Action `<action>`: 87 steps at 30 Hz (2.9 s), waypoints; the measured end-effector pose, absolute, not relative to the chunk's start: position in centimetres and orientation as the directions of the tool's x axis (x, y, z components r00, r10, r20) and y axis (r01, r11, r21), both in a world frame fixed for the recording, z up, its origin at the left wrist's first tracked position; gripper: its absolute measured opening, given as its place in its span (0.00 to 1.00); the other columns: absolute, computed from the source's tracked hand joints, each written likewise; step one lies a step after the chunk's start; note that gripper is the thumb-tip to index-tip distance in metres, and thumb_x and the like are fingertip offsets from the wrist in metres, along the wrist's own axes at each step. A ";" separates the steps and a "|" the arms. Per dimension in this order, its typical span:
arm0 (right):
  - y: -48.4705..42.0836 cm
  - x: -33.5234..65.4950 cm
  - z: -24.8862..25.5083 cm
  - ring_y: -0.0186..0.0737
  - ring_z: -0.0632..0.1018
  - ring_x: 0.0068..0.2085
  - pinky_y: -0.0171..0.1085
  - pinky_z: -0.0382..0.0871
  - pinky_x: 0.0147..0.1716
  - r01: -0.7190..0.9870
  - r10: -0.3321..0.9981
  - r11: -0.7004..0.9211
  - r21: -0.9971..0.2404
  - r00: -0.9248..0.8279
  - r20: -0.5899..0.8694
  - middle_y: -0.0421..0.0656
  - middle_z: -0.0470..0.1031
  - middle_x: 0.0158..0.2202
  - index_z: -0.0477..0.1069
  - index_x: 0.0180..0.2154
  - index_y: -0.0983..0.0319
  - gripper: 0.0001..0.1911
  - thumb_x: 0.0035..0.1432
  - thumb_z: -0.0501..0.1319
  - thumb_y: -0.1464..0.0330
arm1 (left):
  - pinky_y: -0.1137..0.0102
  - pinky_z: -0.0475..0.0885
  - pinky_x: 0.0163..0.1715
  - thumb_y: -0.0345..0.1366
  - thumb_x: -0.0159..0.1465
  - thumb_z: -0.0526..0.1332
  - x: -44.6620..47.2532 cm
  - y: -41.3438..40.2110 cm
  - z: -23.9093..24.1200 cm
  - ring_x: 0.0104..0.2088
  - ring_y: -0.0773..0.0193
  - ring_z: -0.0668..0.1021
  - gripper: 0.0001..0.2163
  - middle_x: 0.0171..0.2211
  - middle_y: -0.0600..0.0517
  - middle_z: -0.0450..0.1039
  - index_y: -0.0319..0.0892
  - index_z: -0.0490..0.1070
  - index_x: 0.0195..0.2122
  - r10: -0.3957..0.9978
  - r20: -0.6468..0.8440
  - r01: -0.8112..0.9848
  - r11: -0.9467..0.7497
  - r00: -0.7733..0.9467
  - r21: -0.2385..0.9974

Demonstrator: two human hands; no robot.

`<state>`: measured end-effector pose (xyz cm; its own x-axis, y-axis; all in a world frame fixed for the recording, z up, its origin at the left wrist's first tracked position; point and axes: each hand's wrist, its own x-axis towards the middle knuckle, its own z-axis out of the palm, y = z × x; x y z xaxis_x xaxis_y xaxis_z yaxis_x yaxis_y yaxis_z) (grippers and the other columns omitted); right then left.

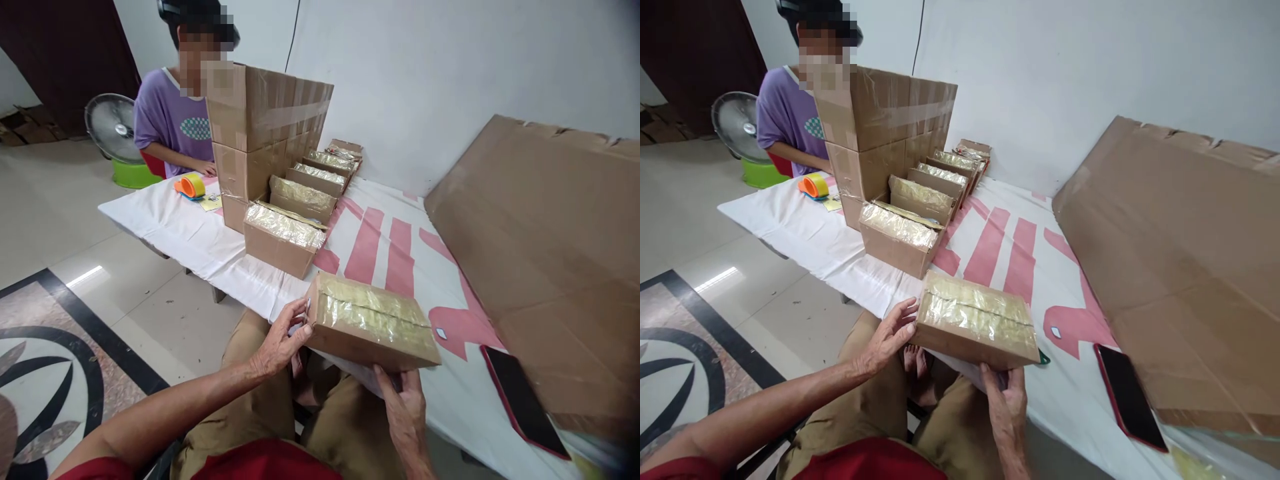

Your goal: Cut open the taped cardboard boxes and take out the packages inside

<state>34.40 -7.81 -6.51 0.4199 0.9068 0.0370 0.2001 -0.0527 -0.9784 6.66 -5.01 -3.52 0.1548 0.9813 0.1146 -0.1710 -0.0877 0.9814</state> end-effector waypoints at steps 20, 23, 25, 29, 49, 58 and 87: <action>-8.1 33.7 -6.3 0.49 0.80 0.46 0.49 0.73 0.52 0.227 0.897 -0.004 -0.974 0.431 0.097 0.47 0.83 0.45 0.76 0.48 0.59 0.29 0.49 0.72 0.49 | 0.52 0.66 0.66 0.44 0.69 0.62 7.4 -4.9 -8.5 0.65 0.49 0.72 0.22 0.65 0.40 0.67 0.43 0.67 0.62 0.975 0.217 -0.077 -0.212 0.057 0.974; -8.3 34.0 -6.4 0.49 0.80 0.47 0.49 0.73 0.54 0.236 0.898 0.000 -0.972 0.428 0.104 0.47 0.83 0.46 0.76 0.49 0.58 0.28 0.51 0.71 0.49 | 0.54 0.66 0.67 0.43 0.66 0.64 7.2 -4.7 -8.1 0.65 0.49 0.72 0.23 0.65 0.40 0.68 0.42 0.69 0.61 0.974 0.215 -0.119 -0.206 0.076 0.971; -8.3 34.2 -6.5 0.49 0.80 0.48 0.50 0.72 0.55 0.235 0.902 -0.004 -0.972 0.420 0.098 0.47 0.82 0.47 0.75 0.49 0.58 0.28 0.51 0.71 0.49 | 0.56 0.68 0.65 0.40 0.64 0.65 6.7 -4.6 -7.2 0.65 0.50 0.72 0.22 0.64 0.40 0.69 0.41 0.71 0.58 0.973 0.207 -0.131 -0.193 0.099 0.972; -7.9 34.7 -6.7 0.50 0.79 0.53 0.49 0.70 0.57 0.245 0.916 -0.009 -0.969 0.391 0.091 0.48 0.81 0.50 0.74 0.52 0.58 0.30 0.52 0.71 0.50 | 0.62 0.74 0.57 0.34 0.63 0.62 5.7 -4.0 -4.6 0.55 0.55 0.79 0.14 0.53 0.43 0.78 0.41 0.78 0.48 0.980 0.194 -0.034 -0.193 0.047 0.981; -8.2 34.2 -6.5 0.53 0.77 0.57 0.49 0.69 0.59 0.263 0.900 -0.034 -0.964 0.428 0.085 0.50 0.79 0.54 0.74 0.57 0.60 0.33 0.53 0.71 0.52 | 0.72 0.73 0.33 0.28 0.60 0.62 6.6 -0.9 -0.7 0.29 0.66 0.79 0.06 0.31 0.51 0.81 0.42 0.79 0.30 0.957 0.277 0.333 -0.234 -0.089 0.913; -8.2 34.3 -6.6 0.50 0.78 0.53 0.49 0.69 0.57 0.211 0.895 -0.037 -0.977 0.442 0.062 0.47 0.80 0.50 0.75 0.52 0.59 0.30 0.50 0.73 0.53 | 0.71 0.76 0.32 0.37 0.60 0.63 6.8 -0.2 -1.8 0.28 0.64 0.81 0.08 0.27 0.51 0.80 0.40 0.78 0.29 0.996 -0.012 -0.073 0.006 -0.090 0.997; -12.6 33.1 0.3 0.54 0.79 0.51 0.54 0.68 0.58 0.214 0.717 0.180 -0.960 0.640 0.277 0.49 0.80 0.48 0.78 0.48 0.58 0.18 0.56 0.69 0.59 | 0.65 0.77 0.31 0.43 0.54 0.73 1.7 -6.0 5.9 0.25 0.61 0.81 0.12 0.25 0.48 0.81 0.42 0.75 0.28 0.872 -0.219 -0.230 0.344 0.438 0.910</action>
<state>33.10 -12.58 0.26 0.6397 0.7170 0.2769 0.2135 0.1803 -0.9602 1.71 -6.04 5.85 0.4377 0.8721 -0.2186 -0.2302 0.3438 0.9104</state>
